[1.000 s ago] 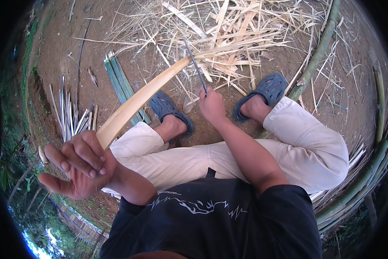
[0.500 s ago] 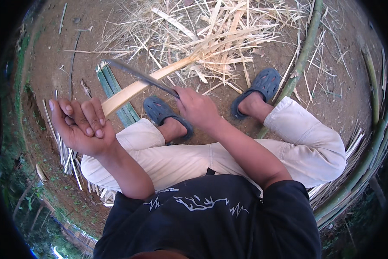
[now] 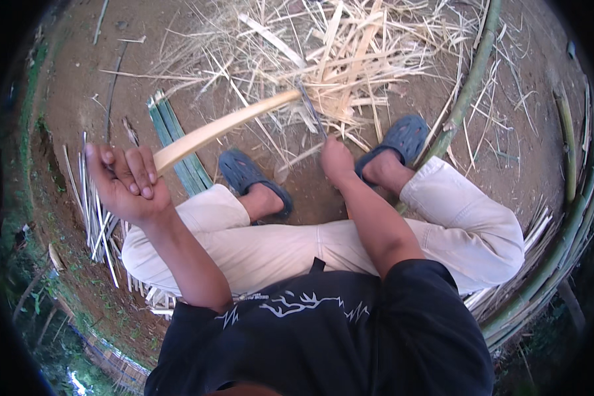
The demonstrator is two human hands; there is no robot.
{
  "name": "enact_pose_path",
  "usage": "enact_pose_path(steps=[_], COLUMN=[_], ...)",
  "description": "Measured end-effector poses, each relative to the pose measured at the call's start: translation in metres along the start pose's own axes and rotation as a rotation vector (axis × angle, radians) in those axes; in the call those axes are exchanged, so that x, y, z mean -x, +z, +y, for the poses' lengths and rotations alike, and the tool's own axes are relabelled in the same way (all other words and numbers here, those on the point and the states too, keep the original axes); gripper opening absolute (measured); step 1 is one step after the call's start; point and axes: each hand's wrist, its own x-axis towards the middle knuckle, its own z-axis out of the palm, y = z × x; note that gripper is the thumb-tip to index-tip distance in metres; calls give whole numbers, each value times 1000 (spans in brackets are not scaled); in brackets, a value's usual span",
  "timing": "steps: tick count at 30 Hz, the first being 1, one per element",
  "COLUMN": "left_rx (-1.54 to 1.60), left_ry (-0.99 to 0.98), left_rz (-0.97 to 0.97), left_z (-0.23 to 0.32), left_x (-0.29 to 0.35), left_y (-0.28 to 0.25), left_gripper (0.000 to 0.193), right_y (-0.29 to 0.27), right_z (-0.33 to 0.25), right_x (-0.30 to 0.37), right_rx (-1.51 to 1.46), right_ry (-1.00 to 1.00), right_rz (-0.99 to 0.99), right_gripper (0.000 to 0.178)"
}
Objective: The person sits on the ground and uses a curved blade to shave the outer green layer off a long bamboo strip. They repeatedly scrape the blade along the length of the strip to remove the skin and smooth the surface, creating a pile of bamboo shavings.
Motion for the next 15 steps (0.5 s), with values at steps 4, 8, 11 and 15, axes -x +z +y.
enact_pose_path(steps=[4,8,11,15], left_rx=[-27,-24,53,79], left_ry=[1,-19,-18,59], left_rz=[82,81,91,-1], left_z=[-4,-6,0,19], left_x=[1,-4,-2,22], left_y=[-16,-5,4,15], left_gripper=[35,34,35,35], right_y=[-23,-61,-71,-80], right_z=[-47,-112,-124,-120], right_x=[26,72,81,97], right_rx=[-229,-396,-422,-454], right_ry=[-112,-412,-497,-547], right_rz=[17,133,111,128], right_gripper=[21,17,18,15])
